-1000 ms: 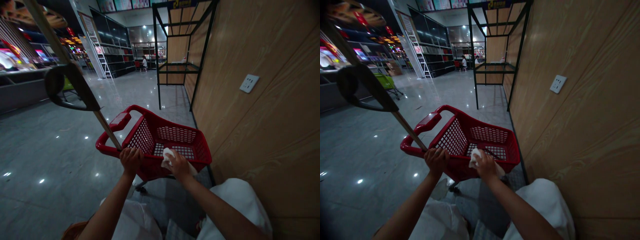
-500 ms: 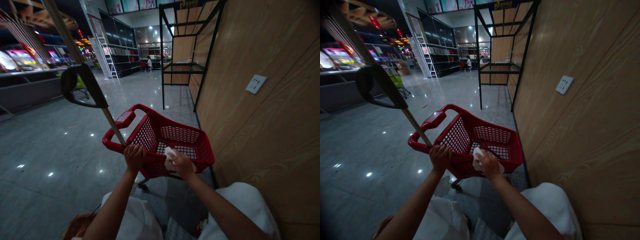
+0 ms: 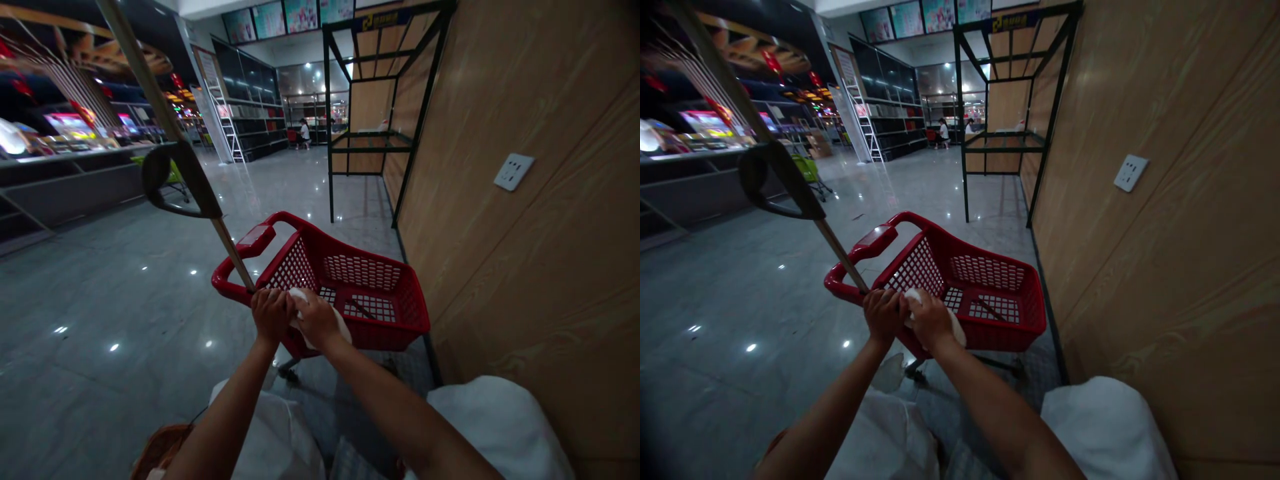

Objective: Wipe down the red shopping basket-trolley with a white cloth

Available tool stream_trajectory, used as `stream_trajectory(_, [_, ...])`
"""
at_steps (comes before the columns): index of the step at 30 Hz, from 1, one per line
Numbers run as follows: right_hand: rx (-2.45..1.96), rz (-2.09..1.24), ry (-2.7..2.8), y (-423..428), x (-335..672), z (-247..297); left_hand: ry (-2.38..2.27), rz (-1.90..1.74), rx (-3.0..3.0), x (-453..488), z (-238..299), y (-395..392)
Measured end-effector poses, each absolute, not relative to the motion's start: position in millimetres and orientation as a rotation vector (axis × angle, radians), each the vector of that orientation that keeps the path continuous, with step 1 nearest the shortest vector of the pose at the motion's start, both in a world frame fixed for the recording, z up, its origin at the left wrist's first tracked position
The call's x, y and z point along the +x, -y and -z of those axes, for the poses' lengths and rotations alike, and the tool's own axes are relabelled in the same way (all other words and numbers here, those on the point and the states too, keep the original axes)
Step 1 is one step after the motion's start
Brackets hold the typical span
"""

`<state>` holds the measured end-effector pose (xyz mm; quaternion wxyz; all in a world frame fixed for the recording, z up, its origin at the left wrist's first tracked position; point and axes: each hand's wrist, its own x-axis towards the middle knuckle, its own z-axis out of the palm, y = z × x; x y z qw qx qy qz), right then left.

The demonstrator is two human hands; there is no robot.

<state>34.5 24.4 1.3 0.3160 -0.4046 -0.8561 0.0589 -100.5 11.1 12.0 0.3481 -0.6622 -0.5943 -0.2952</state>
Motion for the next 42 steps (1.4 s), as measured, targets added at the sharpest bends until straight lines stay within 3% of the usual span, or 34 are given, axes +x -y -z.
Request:
stream_trajectory(4, [-1.123, -0.078, 2.289, -23, 65, 15, 1.534, 0.697, -1.746, -105, -12, -8])
stream_trajectory(9, [-1.257, 0.122, 2.27, -17, 186, 60, 1.584, 0.788, -1.711, -102, -16, -8])
stream_trajectory(14, [-1.335, 0.195, 2.144, -7, 249, 79, 1.635, 0.82, -1.972, -29, -7, -7])
stream_trajectory(17, [-1.393, 0.203, 2.089, -5, 233, 76, 1.528, 0.735, -2.245, 32, 17, -9])
stream_trajectory(21, [-1.442, 0.166, 2.091, -8, 202, 66, 1.614, 0.833, -2.13, 64, 45, -22])
stream_trajectory(33, [-1.369, 0.073, 2.264, -44, 250, 73, 1.684, 0.819, -2.114, 13, 40, -52])
stream_trajectory(42, [-1.3, 0.034, 2.235, -47, 125, 59, 1.809, 0.712, -2.06, -24, 32, -46])
